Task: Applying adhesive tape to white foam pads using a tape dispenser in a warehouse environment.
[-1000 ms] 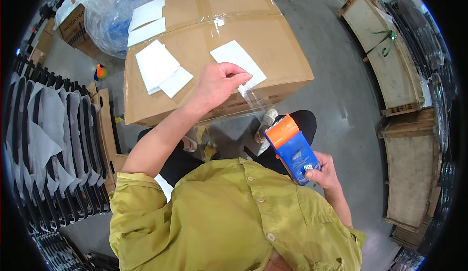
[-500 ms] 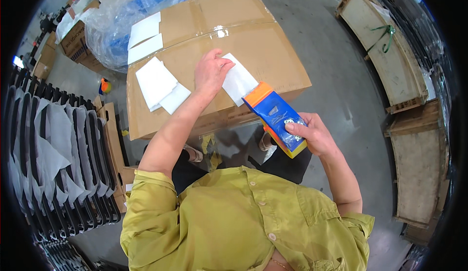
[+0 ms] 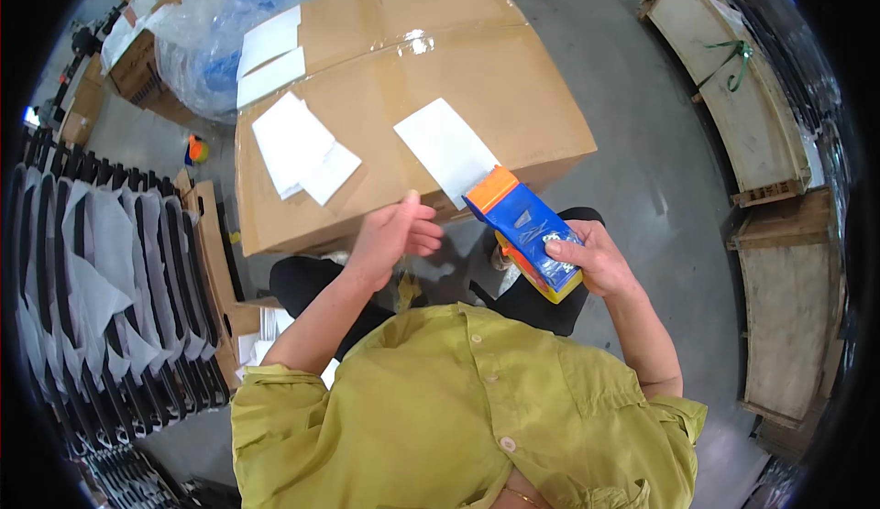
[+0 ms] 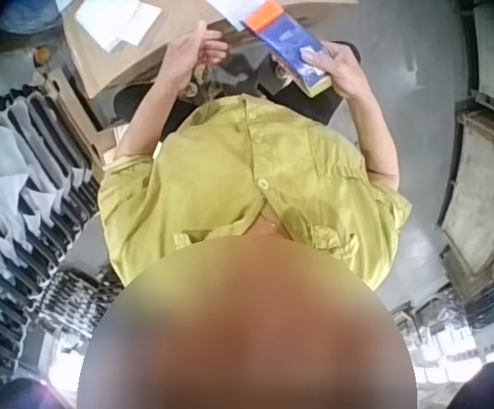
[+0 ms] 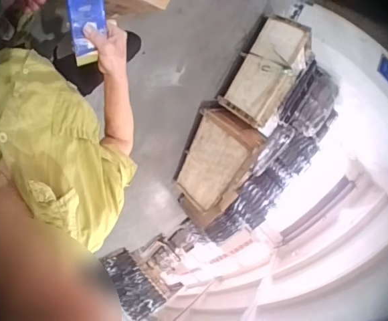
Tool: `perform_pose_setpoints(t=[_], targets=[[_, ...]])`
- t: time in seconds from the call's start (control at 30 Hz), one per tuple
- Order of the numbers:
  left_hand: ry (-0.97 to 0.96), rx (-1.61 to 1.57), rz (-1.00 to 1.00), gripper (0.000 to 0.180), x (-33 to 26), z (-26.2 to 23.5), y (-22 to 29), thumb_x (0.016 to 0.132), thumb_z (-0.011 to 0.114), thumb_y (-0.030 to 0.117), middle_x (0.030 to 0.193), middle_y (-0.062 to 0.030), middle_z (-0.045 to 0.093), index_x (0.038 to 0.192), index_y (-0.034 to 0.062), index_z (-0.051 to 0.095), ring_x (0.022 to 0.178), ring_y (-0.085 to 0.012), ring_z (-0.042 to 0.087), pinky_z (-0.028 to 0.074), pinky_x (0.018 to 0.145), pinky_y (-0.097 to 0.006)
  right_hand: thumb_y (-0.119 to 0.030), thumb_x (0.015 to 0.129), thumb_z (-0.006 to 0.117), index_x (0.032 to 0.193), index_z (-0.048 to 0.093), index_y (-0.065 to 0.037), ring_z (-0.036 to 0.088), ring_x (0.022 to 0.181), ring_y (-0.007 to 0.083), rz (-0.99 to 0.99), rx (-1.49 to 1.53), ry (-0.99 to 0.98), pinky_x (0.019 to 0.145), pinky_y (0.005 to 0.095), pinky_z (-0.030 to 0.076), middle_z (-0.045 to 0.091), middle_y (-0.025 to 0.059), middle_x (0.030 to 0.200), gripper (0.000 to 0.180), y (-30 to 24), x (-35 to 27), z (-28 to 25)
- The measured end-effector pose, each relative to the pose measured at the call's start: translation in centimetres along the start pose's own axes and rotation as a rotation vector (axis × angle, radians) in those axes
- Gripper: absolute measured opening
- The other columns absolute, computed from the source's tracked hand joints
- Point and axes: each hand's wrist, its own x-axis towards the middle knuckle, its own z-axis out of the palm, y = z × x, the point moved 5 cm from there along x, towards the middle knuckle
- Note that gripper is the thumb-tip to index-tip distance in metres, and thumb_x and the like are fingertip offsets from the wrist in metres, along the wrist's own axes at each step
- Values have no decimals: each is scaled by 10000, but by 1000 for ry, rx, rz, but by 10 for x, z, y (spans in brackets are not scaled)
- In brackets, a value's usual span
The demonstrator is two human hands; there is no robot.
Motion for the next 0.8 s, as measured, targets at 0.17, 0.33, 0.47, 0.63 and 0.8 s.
perform_pose_setpoints(t=[0.17, 0.33, 0.47, 0.63, 0.8], targets=[[-211, -387, -76, 445, 28, 34, -17, 874, 487, 398, 994, -95, 598, 1085, 8, 518, 858, -182, 589, 475, 749, -314, -250, 704, 710, 970, 570, 77, 601, 720, 129, 47, 7, -37, 684, 240, 479, 634, 111, 858, 445, 14, -10, 8], [-109, -374, 16, 337, 46, 47, -17, 835, 583, 277, 1014, -53, 597, 1083, 56, 530, 896, -165, 574, 474, 765, -339, -221, 754, 668, 940, 587, 52, 560, 709, 92, 55, -115, 0, 656, 230, 459, 620, 69, 832, 341, 34, -24, 6], [-75, -517, 67, 292, 40, 50, -4, 813, 613, 219, 1002, -56, 600, 1048, 63, 537, 844, -170, 595, 495, 753, -349, -267, 748, 689, 940, 590, 42, 548, 708, 83, -49, -217, 38, 632, 235, 456, 617, 58, 816, 376, 32, -46, 10], [-80, -506, 65, 295, 39, 43, 6, 814, 610, 204, 949, -96, 610, 1044, 39, 528, 780, -200, 619, 530, 710, -331, -292, 724, 711, 940, 595, 32, 544, 711, 84, -50, -316, 61, 623, 229, 448, 616, 60, 818, 407, 37, -66, 2], [-81, -380, 223, 260, 19, 51, 24, 827, 596, 206, 909, -104, 623, 991, 9, 555, 742, -196, 625, 527, 640, -285, -281, 715, 685, 990, 571, 71, 607, 755, 141, 55, 23, 26, 696, 246, 480, 637, 110, 870, 461, 38, -64, 4]])
